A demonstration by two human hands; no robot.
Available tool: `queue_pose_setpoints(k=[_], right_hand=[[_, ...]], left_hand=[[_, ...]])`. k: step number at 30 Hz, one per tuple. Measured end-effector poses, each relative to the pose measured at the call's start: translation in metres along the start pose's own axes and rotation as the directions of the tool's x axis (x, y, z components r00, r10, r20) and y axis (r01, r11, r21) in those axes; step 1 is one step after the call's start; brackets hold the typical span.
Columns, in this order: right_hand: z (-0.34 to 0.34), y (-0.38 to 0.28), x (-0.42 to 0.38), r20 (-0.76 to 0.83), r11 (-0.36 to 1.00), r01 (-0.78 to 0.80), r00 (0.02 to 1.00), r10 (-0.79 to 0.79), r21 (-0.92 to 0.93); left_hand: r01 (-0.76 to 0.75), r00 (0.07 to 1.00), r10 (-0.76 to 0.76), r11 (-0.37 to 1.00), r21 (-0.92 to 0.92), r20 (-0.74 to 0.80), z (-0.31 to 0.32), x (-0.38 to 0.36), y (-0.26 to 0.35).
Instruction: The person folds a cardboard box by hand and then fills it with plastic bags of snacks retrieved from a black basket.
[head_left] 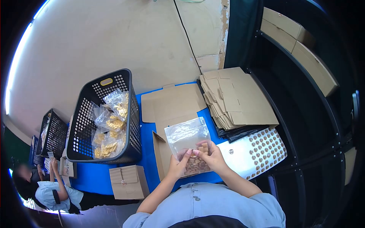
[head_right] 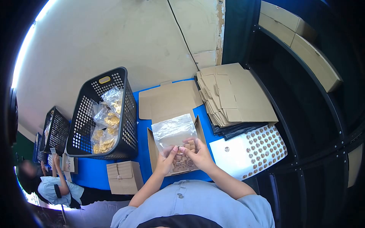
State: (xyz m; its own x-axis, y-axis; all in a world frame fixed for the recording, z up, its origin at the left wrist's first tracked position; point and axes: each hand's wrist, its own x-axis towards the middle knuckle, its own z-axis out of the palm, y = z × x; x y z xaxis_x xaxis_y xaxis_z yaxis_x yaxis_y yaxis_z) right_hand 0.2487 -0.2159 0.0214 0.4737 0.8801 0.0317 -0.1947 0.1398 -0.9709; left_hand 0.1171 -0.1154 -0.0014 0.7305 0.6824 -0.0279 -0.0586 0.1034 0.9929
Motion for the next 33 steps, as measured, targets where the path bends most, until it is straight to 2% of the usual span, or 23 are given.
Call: queue_pose_setpoints(k=[2, 5, 7, 8, 9, 10, 11, 12, 13, 14, 15, 17, 18, 20, 21, 23, 26, 28, 30, 31, 33], right_hand=[[-0.001, 0.008, 0.003, -0.081, 0.999, -0.023, 0.996, 0.026, 0.036], [-0.002, 0.006, 0.007, -0.077, 0.996, -0.042, 0.996, 0.047, 0.076], [-0.004, -0.004, 0.006, -0.032, 0.991, -0.078, 0.996, 0.082, 0.105], [-0.006, -0.007, 0.004, 0.015, 0.985, -0.116, 0.993, 0.115, 0.131], [-0.009, -0.005, 0.004, 0.014, 0.985, -0.117, 0.993, 0.116, 0.130], [-0.012, -0.002, 0.006, -0.026, 0.985, -0.124, 0.991, 0.128, 0.119], [-0.014, 0.000, 0.007, -0.065, 0.985, -0.130, 0.988, 0.138, 0.109], [-0.015, 0.001, 0.009, -0.109, 0.989, -0.058, 0.991, 0.073, 0.134], [-0.020, 0.003, 0.011, -0.108, 0.989, -0.058, 0.991, 0.073, 0.134], [-0.027, 0.004, 0.013, -0.104, 0.981, -0.075, 0.990, 0.095, 0.178], [-0.033, 0.003, 0.013, -0.099, 0.971, -0.092, 0.988, 0.117, 0.222], [-0.035, -0.001, 0.011, -0.077, 0.978, -0.087, 0.992, 0.103, 0.190], [-0.035, -0.005, 0.010, -0.011, 0.986, -0.112, 0.993, 0.114, 0.123], [-0.024, -0.014, 0.006, 0.095, 0.992, -0.121, 0.989, 0.117, 0.032], [-0.018, -0.014, 0.005, 0.102, 0.992, -0.124, 0.988, 0.120, 0.032], [-0.010, -0.014, 0.003, 0.068, 0.994, -0.044, 0.997, 0.037, 0.102], [-0.015, -0.003, 0.000, 0.053, 0.997, -0.018, 0.998, 0.014, 0.074], [-0.018, -0.002, -0.001, 0.047, 0.997, -0.021, 0.999, 0.018, 0.074], [-0.023, 0.001, 0.000, 0.074, 0.995, -0.098, 0.992, 0.099, -0.010], [-0.026, 0.000, -0.001, 0.074, 0.995, -0.099, 0.992, 0.099, -0.012], [-0.029, -0.003, -0.001, 0.180, 0.990, -0.134, 0.974, 0.137, -0.032]], left_hand=[[0.028, 0.999, -0.028, 1.000, 0.010, -0.035, -0.001, 0.001, 0.000], [0.077, 0.997, -0.078, 0.995, -0.056, -0.021, -0.006, 0.007, 0.004], [0.067, 0.987, -0.059, 0.996, -0.051, 0.150, -0.007, 0.007, 0.012], [0.068, 0.987, -0.060, 0.996, -0.052, 0.151, -0.006, 0.006, 0.015], [0.075, 0.969, -0.091, 0.994, 0.076, 0.230, -0.005, 0.004, 0.018], [0.071, 0.945, -0.131, 0.976, 0.204, 0.301, -0.005, 0.003, 0.019], [0.071, 0.945, -0.130, 0.977, 0.203, 0.299, -0.005, 0.002, 0.018], [0.023, 0.936, -0.108, 0.969, 0.248, 0.335, -0.004, 0.001, 0.014], [-0.025, 0.924, -0.089, 0.957, 0.291, 0.371, -0.004, -0.001, 0.010], [0.003, 0.912, -0.103, 0.970, 0.244, 0.397, -0.005, 0.000, 0.003], [0.003, 0.913, -0.102, 0.970, 0.242, 0.396, -0.002, -0.002, 0.008], [-0.218, 0.946, 0.127, 0.930, 0.297, 0.297, 0.003, -0.003, 0.023], [-0.218, 0.947, 0.128, 0.930, 0.297, 0.294, 0.003, 0.001, 0.022], [-0.176, 0.984, 0.173, 0.983, 0.056, 0.049, -0.001, 0.008, 0.019], [-0.174, 0.984, 0.172, 0.983, 0.058, 0.042, -0.003, 0.010, 0.021], [-0.024, 0.998, 0.025, 0.999, -0.026, 0.056, -0.006, 0.015, 0.025], [-0.114, 0.991, 0.111, 0.993, 0.028, 0.076, -0.005, 0.013, 0.031], [-0.107, 0.991, 0.106, 0.994, 0.003, 0.086, -0.008, 0.011, 0.026], [-0.098, 0.990, 0.100, 0.995, -0.023, 0.102, -0.014, 0.008, 0.025], [-0.090, 0.984, 0.089, 0.996, -0.001, 0.152, -0.018, 0.006, 0.026], [-0.085, 0.978, 0.079, 0.996, 0.021, 0.193, -0.030, 0.004, 0.027]])
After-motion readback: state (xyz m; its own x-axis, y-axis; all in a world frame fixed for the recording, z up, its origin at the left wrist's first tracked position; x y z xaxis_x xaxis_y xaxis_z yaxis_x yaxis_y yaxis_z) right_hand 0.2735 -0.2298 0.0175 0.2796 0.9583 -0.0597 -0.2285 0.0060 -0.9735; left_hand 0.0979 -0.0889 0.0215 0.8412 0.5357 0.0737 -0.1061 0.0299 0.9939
